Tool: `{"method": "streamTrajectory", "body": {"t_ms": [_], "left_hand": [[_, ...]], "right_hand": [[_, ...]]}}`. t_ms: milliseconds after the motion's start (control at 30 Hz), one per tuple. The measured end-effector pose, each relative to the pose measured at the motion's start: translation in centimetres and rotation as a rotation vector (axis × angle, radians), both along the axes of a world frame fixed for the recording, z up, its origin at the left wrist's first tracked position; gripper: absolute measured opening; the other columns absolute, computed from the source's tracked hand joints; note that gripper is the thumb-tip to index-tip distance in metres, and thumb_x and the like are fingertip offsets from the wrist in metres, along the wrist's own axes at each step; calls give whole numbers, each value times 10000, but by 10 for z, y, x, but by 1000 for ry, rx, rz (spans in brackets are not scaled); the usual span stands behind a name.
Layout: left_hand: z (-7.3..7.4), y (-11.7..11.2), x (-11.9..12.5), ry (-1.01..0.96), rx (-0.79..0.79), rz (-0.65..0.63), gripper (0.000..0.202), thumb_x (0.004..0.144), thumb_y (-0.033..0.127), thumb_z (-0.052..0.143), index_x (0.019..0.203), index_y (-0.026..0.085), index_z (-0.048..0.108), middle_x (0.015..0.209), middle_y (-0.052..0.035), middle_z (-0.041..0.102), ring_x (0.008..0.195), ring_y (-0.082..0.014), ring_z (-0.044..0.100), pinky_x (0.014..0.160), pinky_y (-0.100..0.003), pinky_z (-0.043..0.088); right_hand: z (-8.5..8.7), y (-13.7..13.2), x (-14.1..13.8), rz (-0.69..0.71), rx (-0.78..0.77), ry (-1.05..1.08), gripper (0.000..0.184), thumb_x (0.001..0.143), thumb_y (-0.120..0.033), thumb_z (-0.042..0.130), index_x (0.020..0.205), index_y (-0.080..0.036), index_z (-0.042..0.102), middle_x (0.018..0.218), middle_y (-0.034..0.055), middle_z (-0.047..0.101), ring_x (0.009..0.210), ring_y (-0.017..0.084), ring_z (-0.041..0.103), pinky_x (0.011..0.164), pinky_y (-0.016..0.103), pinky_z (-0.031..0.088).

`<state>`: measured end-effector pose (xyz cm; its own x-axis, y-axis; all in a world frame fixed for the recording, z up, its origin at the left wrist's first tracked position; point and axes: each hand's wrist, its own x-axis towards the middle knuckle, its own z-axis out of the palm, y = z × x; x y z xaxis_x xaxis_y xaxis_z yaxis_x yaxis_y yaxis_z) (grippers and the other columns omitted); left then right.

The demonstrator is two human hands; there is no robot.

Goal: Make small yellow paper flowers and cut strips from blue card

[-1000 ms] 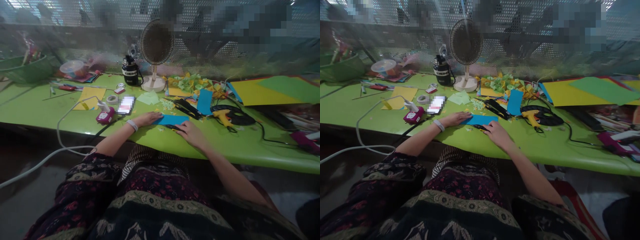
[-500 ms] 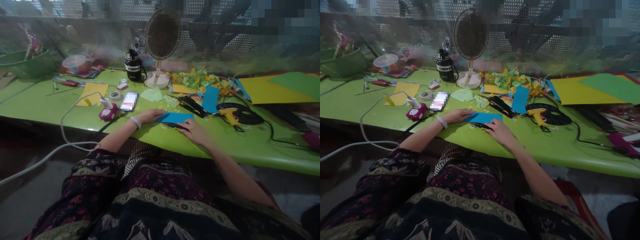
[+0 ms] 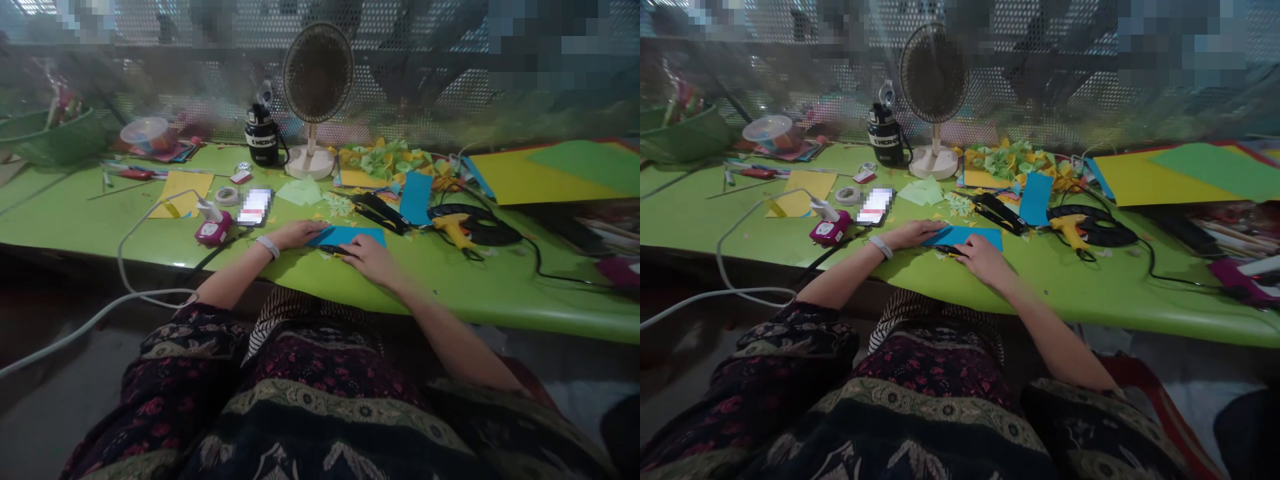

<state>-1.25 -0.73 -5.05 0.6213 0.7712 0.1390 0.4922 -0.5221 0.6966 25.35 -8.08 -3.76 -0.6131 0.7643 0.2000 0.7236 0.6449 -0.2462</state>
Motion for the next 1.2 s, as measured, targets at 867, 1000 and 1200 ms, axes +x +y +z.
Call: {"method": "streamTrajectory", "body": {"t_ms": [867, 1000, 1200], "left_hand": [[20, -18, 1, -244, -163, 141, 484, 684, 375, 815, 1091, 188, 633, 789, -2, 622, 701, -171, 579, 644, -294, 465], [24, -25, 3, -482, -241, 237, 682, 725, 405, 828, 1309, 173, 564, 666, 19, 619, 650, -176, 627, 594, -273, 464], [23, -22, -1, -665, -293, 421, 744, 756, 515, 794, 1356, 179, 509, 864, -69, 763, 820, -209, 732, 711, -312, 549]], "right_hand": [[26, 67, 15, -68, -149, -110, 486, 854, -347, 730, 1289, -144, 659, 1241, 176, 660, 1135, 315, 610, 923, 398, 469], [35, 57, 18, -59, -140, 96, 212, 926, -342, 635, 1001, -171, 735, 992, 90, 723, 949, 233, 648, 829, 331, 454], [59, 87, 78, -594, -102, 439, 389, 978, -497, 508, 1075, -178, 707, 895, 65, 739, 727, 187, 637, 683, 320, 497]]}}
